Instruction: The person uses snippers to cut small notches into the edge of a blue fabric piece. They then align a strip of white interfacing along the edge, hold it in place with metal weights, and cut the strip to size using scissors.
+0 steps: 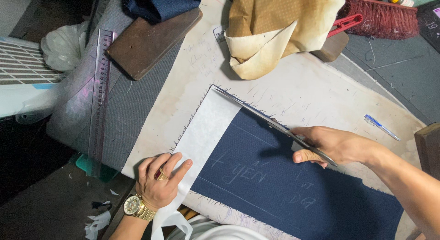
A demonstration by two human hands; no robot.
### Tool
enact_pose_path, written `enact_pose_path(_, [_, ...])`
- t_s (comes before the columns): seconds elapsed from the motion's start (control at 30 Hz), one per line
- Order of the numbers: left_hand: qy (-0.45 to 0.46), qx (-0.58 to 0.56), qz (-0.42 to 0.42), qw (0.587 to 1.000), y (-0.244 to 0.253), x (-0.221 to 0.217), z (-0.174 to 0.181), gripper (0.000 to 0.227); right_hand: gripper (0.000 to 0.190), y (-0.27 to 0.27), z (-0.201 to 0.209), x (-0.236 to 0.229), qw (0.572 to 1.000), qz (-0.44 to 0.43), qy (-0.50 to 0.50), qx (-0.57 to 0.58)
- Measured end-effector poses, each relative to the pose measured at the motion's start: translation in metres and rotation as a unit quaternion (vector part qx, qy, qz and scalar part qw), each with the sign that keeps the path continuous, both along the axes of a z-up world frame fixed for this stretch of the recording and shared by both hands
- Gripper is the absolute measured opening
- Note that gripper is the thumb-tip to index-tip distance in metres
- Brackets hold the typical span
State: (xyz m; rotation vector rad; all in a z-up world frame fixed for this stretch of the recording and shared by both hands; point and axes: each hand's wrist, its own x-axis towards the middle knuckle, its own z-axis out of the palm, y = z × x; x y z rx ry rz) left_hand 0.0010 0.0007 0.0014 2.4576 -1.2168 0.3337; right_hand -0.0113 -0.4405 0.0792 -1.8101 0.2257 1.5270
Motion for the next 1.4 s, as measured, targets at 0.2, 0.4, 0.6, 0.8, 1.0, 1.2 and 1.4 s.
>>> enact_pose_path(0.2, [-0.015,-0.024,0.009,1.000,-0.003,0.000,-0.004,0.029,0.044,0.017,0.012,0.018,0.999,0.009,0.003,-0.031])
enact_pose_path(0.4, [-0.015,-0.024,0.003,1.000,-0.003,0.001,-0.002,0.032,0.048,0.016,0.008,0.015,0.999,0.025,-0.018,-0.024])
enact_pose_path(0.6, [-0.015,-0.028,0.006,0.999,-0.004,0.001,-0.003,0.030,0.045,0.017,0.009,0.014,0.999,0.020,-0.004,-0.048])
enact_pose_path(0.8, [-0.013,-0.018,0.000,1.000,-0.002,0.001,-0.001,0.029,0.042,0.019,0.007,0.007,0.998,-0.042,-0.029,-0.035])
enact_pose_path(1.0, [-0.017,-0.022,0.003,1.000,-0.003,0.000,-0.001,0.031,0.038,0.024,0.017,-0.003,0.999,-0.046,0.001,-0.026])
enact_pose_path(1.2, [-0.018,-0.015,-0.002,1.000,0.000,-0.004,-0.005,0.039,0.070,0.008,0.001,-0.041,0.961,0.017,-0.160,-0.224])
enact_pose_path(1.4, [-0.026,-0.022,-0.007,0.999,0.003,-0.007,-0.005,0.041,0.068,-0.035,-0.013,-0.059,0.917,0.052,-0.223,-0.326])
